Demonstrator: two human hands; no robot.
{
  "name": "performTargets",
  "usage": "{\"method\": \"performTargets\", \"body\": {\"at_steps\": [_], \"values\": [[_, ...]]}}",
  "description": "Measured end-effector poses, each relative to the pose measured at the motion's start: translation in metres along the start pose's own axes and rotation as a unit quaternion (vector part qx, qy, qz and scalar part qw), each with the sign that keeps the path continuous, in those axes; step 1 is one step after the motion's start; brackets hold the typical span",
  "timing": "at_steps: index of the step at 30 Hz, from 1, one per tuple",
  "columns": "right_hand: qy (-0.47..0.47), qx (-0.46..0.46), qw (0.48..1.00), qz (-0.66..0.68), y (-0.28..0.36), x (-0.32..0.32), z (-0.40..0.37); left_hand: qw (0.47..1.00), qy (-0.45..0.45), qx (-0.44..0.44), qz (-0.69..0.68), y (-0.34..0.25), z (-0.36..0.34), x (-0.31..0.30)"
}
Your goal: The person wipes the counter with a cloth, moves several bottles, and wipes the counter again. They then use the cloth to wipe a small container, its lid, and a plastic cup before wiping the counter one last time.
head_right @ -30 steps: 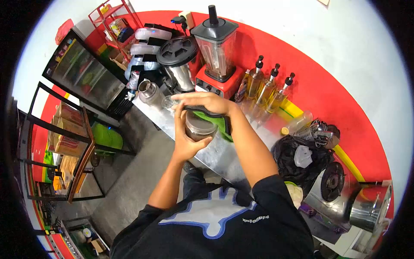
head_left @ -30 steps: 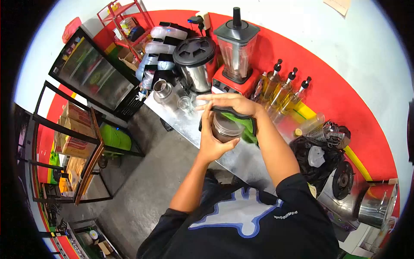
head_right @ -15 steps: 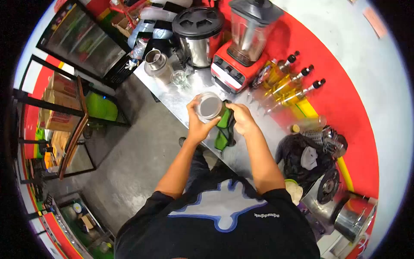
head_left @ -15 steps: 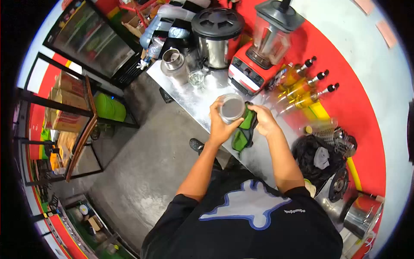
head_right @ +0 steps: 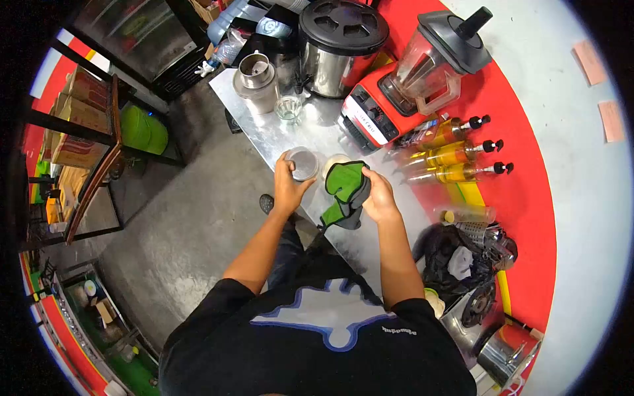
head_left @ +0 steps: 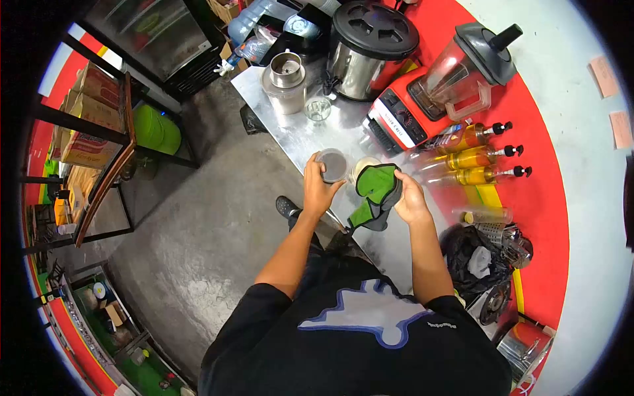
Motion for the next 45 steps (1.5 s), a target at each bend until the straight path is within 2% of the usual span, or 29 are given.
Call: {"method": "performTargets", "body": {"at_steps": [3, 6, 10, 11, 12, 14, 16, 17, 20, 21, 22, 23, 24, 26, 27, 28, 29, 31, 34, 35, 36, 38, 39, 42, 43, 44, 45], "values": [[0.005, -0.008, 1.000, -0.009, 0.004, 0.000, 0.000, 0.999, 0.041, -0.001, 0.022, -0.008, 0.002, 0.001], [0.030, -0.014, 0.999, -0.009, 0.006, -0.001, 0.001, 0.997, 0.043, 0.019, 0.056, -0.019, 0.002, -0.001], [0.046, -0.027, 0.999, 0.001, 0.010, 0.011, -0.012, 0.983, 0.012, 0.009, 0.185, -0.056, -0.007, -0.009], [0.042, -0.029, 0.998, 0.025, 0.010, 0.014, -0.015, 0.983, -0.034, 0.064, 0.168, -0.063, -0.009, -0.009], [0.041, -0.030, 0.998, 0.048, 0.011, 0.020, -0.019, 0.982, -0.041, 0.067, 0.173, -0.066, -0.011, -0.009], [0.078, -0.040, 0.995, 0.048, 0.013, 0.035, -0.030, 0.989, 0.145, 0.016, -0.005, -0.068, -0.013, -0.003], [0.128, -0.068, 0.987, 0.070, 0.013, 0.048, -0.040, 0.984, 0.147, 0.065, -0.081, -0.104, -0.012, -0.003], [0.154, -0.081, 0.982, 0.069, 0.013, 0.050, -0.044, 0.974, 0.173, 0.060, -0.132, -0.122, -0.011, -0.006], [0.162, -0.127, 0.976, 0.072, 0.017, 0.068, -0.064, 0.973, 0.177, 0.127, -0.071, -0.151, -0.014, -0.006], [0.160, -0.144, 0.975, 0.062, 0.018, 0.067, -0.067, 0.970, 0.208, 0.102, -0.079, -0.155, -0.014, -0.006], [0.163, -0.148, 0.973, 0.063, 0.019, 0.061, -0.066, 0.967, 0.209, 0.128, -0.075, -0.158, -0.013, -0.004], [0.157, -0.186, 0.969, 0.034, 0.020, 0.053, -0.064, 0.968, 0.216, 0.105, -0.072, -0.162, -0.014, -0.003], [0.148, -0.225, 0.963, 0.007, 0.021, 0.047, -0.065, 0.968, 0.225, 0.082, -0.070, -0.167, -0.016, -0.002], [0.110, -0.291, 0.949, -0.041, 0.035, 0.059, -0.098, 0.970, 0.213, 0.097, -0.067, -0.179, -0.017, -0.002], [0.058, -0.334, 0.938, -0.074, 0.035, 0.047, -0.101, 0.961, 0.266, 0.025, -0.078, -0.191, -0.016, -0.005], [0.003, -0.374, 0.921, -0.107, 0.036, 0.037, -0.106, 0.954, 0.285, 0.018, -0.088, -0.201, -0.016, -0.004], [-0.013, -0.381, 0.919, -0.099, 0.037, 0.025, -0.114, 0.946, 0.298, 0.031, -0.125, -0.199, -0.016, 0.006], [-0.087, -0.441, 0.874, -0.184, 0.046, 0.008, -0.142, 0.928, 0.321, 0.048, -0.183, -0.211, -0.019, 0.020], [-0.199, -0.502, 0.780, -0.315, 0.062, -0.009, -0.182, 0.837, 0.430, -0.115, -0.319, -0.223, -0.022, 0.041], [-0.225, -0.524, 0.753, -0.329, 0.066, -0.013, -0.192, 0.823, 0.447, -0.093, -0.338, -0.229, -0.022, 0.046], [-0.238, -0.523, 0.751, -0.327, 0.066, -0.019, -0.198, 0.816, 0.459, -0.094, -0.338, -0.230, -0.024, 0.055], [-0.251, -0.508, 0.765, -0.305, 0.065, -0.030, -0.204, 0.760, 0.489, -0.177, -0.390, -0.229, -0.028, 0.072], [-0.269, -0.546, 0.723, -0.326, 0.066, -0.031, -0.200, 0.759, 0.490, -0.178, -0.390, -0.224, -0.028, 0.082], [-0.350, -0.488, 0.711, -0.366, 0.057, -0.052, -0.183, 0.841, 0.436, -0.153, -0.282, -0.198, -0.036, 0.123], [-0.366, -0.508, 0.695, -0.353, 0.048, -0.067, -0.165, 0.852, 0.427, -0.129, -0.274, -0.181, -0.039, 0.139], [-0.386, -0.438, 0.710, -0.392, 0.043, -0.075, -0.161, 0.861, 0.410, -0.100, -0.284, -0.161, -0.043, 0.155], [-0.394, -0.411, 0.710, -0.415, 0.033, -0.086, -0.149, 0.868, 0.414, -0.100, -0.255, -0.151, -0.045, 0.163]]}}
Point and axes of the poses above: each hand's wrist, its own z-axis towards the middle knuckle, its own x-axis out of the palm, y = z × x, the point moved 1 cm from there along z, towards the middle knuckle, and after that the axes turned 2 degrees about z, right-handed, at the moved point
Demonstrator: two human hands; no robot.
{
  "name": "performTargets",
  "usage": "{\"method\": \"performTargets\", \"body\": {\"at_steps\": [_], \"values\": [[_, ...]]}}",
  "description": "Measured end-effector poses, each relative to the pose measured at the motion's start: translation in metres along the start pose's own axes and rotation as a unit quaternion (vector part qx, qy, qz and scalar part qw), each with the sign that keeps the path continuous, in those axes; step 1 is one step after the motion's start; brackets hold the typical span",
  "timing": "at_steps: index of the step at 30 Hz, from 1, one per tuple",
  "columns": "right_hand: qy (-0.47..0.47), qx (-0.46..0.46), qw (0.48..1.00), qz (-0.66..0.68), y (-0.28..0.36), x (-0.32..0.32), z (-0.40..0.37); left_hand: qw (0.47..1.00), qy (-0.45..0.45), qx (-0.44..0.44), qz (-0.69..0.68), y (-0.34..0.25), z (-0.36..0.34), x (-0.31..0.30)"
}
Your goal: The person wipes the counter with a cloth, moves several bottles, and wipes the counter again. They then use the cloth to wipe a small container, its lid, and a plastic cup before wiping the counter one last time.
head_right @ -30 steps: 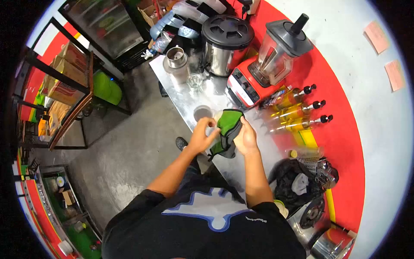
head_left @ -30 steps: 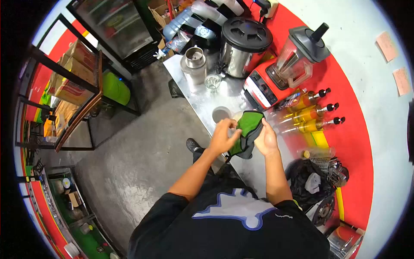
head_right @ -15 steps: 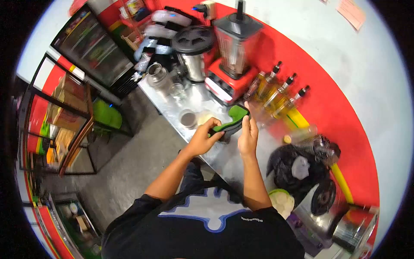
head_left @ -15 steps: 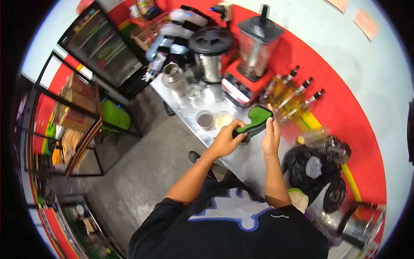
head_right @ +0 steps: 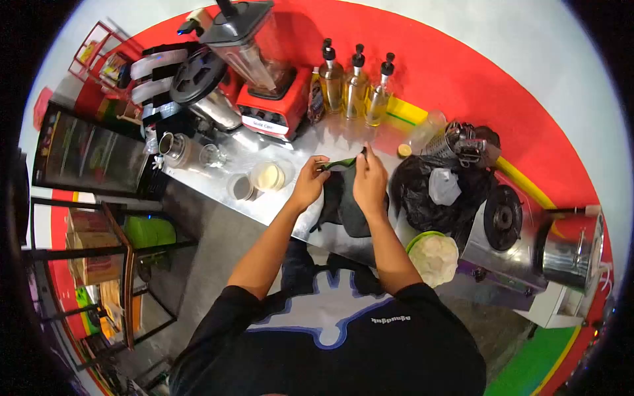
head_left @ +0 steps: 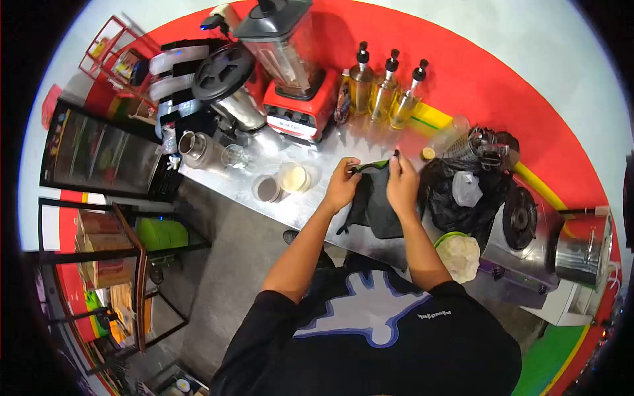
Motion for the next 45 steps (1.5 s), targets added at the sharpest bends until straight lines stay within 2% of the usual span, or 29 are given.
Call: {"method": "performTargets", "body": {"at_steps": [1, 2, 3, 4, 5, 7, 8, 10, 14, 19, 22, 27, 29, 31, 34, 38, 45], "values": [[0.015, 0.011, 0.999, -0.031, -0.022, 0.014, -0.004, 1.000, -0.003, -0.009, 0.027, 0.008, 0.004, -0.001], [0.016, -0.057, 0.995, -0.076, -0.053, 0.030, -0.011, 1.000, 0.006, -0.012, 0.027, 0.016, 0.005, -0.002], [0.116, 0.035, 0.989, -0.087, -0.053, 0.031, -0.018, 0.991, 0.017, 0.018, 0.130, 0.023, 0.006, -0.005], [0.138, 0.021, 0.980, -0.140, -0.069, 0.041, -0.029, 0.972, 0.027, 0.048, 0.230, 0.028, 0.005, -0.009], [0.160, 0.008, 0.968, -0.194, -0.090, 0.053, -0.040, 0.964, 0.046, 0.042, 0.258, 0.031, 0.007, -0.014], [0.165, -0.040, 0.941, -0.293, -0.096, 0.057, -0.057, 0.934, 0.053, 0.086, 0.343, 0.049, 0.009, -0.019], [0.169, -0.024, 0.944, -0.281, -0.099, 0.057, -0.057, 0.933, 0.062, 0.091, 0.341, 0.054, 0.009, -0.018], [0.145, -0.017, 0.941, -0.306, -0.100, 0.058, -0.052, 0.873, 0.072, 0.058, 0.479, 0.047, 0.009, -0.015], [0.084, 0.013, 0.940, -0.330, -0.110, 0.064, -0.032, 0.844, 0.135, 0.043, 0.517, 0.041, 0.027, -0.013], [0.019, 0.067, 0.941, -0.330, -0.120, 0.064, -0.001, 0.818, 0.195, 0.093, 0.533, 0.022, 0.072, -0.014], [-0.006, 0.085, 0.938, -0.337, -0.120, 0.068, 0.006, 0.763, 0.254, 0.143, 0.578, 0.017, 0.098, -0.020], [-0.035, 0.129, 0.920, -0.369, -0.111, 0.080, 0.011, 0.712, 0.353, 0.183, 0.578, 0.020, 0.147, -0.026], [-0.050, 0.151, 0.911, -0.380, -0.116, 0.086, 0.017, 0.723, 0.346, 0.219, 0.557, 0.026, 0.153, -0.028], [-0.061, 0.171, 0.909, -0.375, -0.116, 0.087, 0.024, 0.721, 0.359, 0.220, 0.551, 0.032, 0.153, -0.029], [-0.097, 0.146, 0.916, -0.360, -0.120, 0.084, 0.043, 0.750, 0.326, 0.231, 0.527, 0.035, 0.153, -0.031], [-0.093, 0.138, 0.918, -0.361, -0.147, 0.077, 0.071, 0.746, 0.316, 0.262, 0.524, 0.039, 0.151, -0.035], [-0.085, 0.167, 0.908, -0.374, -0.155, 0.069, 0.111, 0.738, 0.304, 0.278, 0.534, 0.048, 0.150, -0.034]]}}
Point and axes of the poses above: each hand's wrist, its own z-axis towards the middle knuckle, its own x-axis out of the palm, y = z × x, the point moved 1 cm from there along z, towards the middle knuckle, and after that the axes turned 2 degrees about z, right-handed, at the moved point
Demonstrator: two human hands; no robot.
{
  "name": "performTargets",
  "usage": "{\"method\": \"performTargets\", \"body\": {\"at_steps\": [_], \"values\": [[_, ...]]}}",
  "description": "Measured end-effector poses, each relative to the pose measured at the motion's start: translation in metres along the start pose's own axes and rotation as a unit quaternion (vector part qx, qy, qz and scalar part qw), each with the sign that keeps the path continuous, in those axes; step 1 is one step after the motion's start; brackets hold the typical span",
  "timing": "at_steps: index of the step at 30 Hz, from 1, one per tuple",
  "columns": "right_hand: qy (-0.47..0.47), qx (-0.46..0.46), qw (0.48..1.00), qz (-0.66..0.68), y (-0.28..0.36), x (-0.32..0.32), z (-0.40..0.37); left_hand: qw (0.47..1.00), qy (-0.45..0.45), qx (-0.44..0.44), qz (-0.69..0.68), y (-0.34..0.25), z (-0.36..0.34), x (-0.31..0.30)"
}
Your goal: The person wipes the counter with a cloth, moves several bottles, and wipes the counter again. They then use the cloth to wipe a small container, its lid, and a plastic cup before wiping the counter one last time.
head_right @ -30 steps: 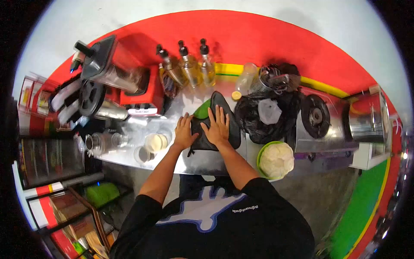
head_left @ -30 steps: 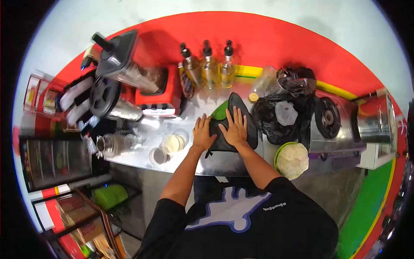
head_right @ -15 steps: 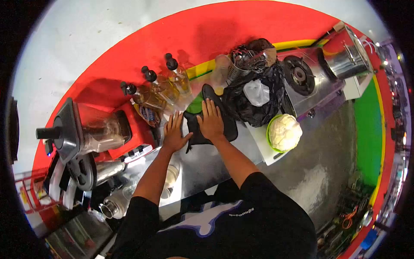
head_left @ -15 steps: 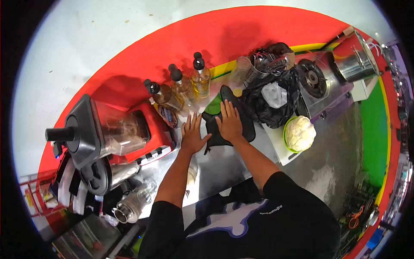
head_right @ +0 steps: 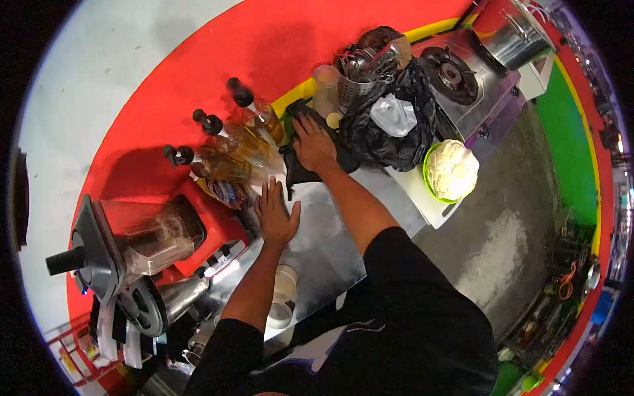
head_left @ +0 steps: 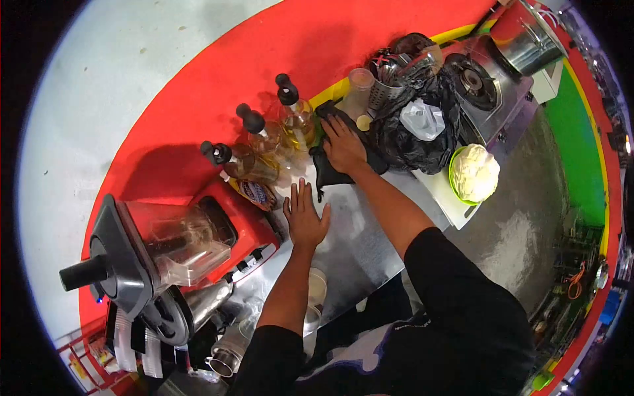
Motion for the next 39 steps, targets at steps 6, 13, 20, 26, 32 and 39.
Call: {"method": "performTargets", "body": {"at_steps": [6, 13, 20, 26, 32, 39], "values": [[-0.004, 0.004, 0.999, -0.045, 0.003, 0.001, -0.008, 1.000, -0.017, -0.002, 0.006, -0.003, 0.001, -0.004], [-0.015, 0.005, 1.000, 0.003, 0.024, -0.016, -0.114, 1.000, 0.001, -0.004, -0.004, -0.004, -0.001, -0.007], [0.012, 0.039, 0.999, -0.007, 0.028, -0.017, -0.092, 1.000, -0.019, 0.000, -0.012, -0.003, 0.000, -0.005], [0.000, 0.027, 0.999, -0.019, 0.017, 0.002, -0.020, 1.000, -0.012, -0.004, 0.011, -0.004, 0.001, -0.003], [0.011, 0.021, 1.000, -0.020, 0.018, -0.007, -0.021, 1.000, -0.019, -0.004, -0.001, -0.006, 0.001, -0.005], [-0.009, -0.005, 1.000, 0.029, 0.027, -0.024, -0.113, 1.000, -0.017, -0.004, 0.008, -0.005, 0.001, -0.008]]}}
Point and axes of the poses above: each hand's wrist, its own z-axis towards the middle knuckle, its own x-axis out of the palm, y = z × x, the point moved 1 cm from there along z, towards the middle knuckle, and after that the axes turned 2 degrees about z, right-handed, at the moved point
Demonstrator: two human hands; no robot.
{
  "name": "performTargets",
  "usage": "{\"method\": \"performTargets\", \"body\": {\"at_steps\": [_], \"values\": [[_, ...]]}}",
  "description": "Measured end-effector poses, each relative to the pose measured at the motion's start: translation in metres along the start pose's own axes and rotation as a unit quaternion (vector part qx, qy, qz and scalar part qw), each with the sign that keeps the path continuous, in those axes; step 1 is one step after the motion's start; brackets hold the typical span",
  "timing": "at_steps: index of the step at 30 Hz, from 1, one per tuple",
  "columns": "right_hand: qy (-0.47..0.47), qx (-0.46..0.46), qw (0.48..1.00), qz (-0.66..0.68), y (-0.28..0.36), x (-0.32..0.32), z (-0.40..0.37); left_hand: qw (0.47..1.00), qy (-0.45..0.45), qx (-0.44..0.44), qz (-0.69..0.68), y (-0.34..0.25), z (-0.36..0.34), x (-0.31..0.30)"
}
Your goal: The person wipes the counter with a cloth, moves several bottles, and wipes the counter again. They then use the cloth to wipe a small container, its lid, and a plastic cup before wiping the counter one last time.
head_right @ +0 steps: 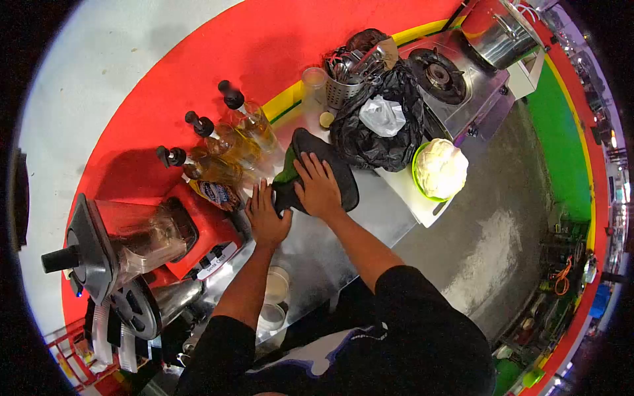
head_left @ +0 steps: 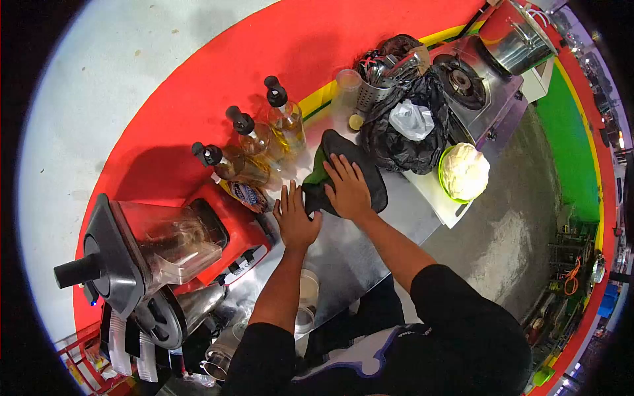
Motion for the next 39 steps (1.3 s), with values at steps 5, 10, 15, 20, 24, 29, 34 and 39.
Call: {"method": "performTargets", "body": {"at_steps": [5, 10, 15, 20, 24, 29, 34, 39], "values": [[0.006, 0.040, 0.998, -0.038, 0.000, 0.009, 0.024, 1.000, -0.001, -0.004, 0.004, -0.001, 0.001, 0.002], [-0.003, 0.038, 0.997, -0.068, -0.009, 0.029, 0.084, 1.000, -0.003, -0.001, -0.003, 0.001, 0.001, 0.005], [0.014, 0.028, 0.997, -0.064, -0.016, 0.028, 0.108, 1.000, -0.012, -0.001, -0.007, 0.000, 0.001, 0.002], [-0.007, 0.071, 0.996, -0.051, -0.005, 0.025, 0.065, 1.000, -0.012, 0.001, -0.017, 0.003, -0.001, 0.005], [-0.009, 0.075, 0.996, -0.046, 0.006, 0.019, 0.015, 1.000, -0.013, 0.000, -0.014, 0.000, 0.000, 0.002], [-0.009, 0.089, 0.995, -0.051, 0.005, 0.018, 0.038, 1.000, -0.001, -0.007, -0.008, 0.003, 0.001, 0.007], [-0.013, 0.033, 0.999, -0.035, -0.015, 0.025, 0.098, 1.000, -0.009, 0.000, -0.010, 0.001, 0.001, 0.004], [0.002, 0.022, 0.998, -0.051, -0.022, 0.029, 0.117, 1.000, -0.025, 0.013, -0.002, 0.001, -0.001, 0.005]]}}
Point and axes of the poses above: each hand's wrist, its own z-axis towards the middle knuckle, its own x-axis out of the palm, y = z × x, the point moved 1 cm from there along z, towards the middle knuckle, and after that the axes turned 2 degrees about z, right-handed, at the moved point
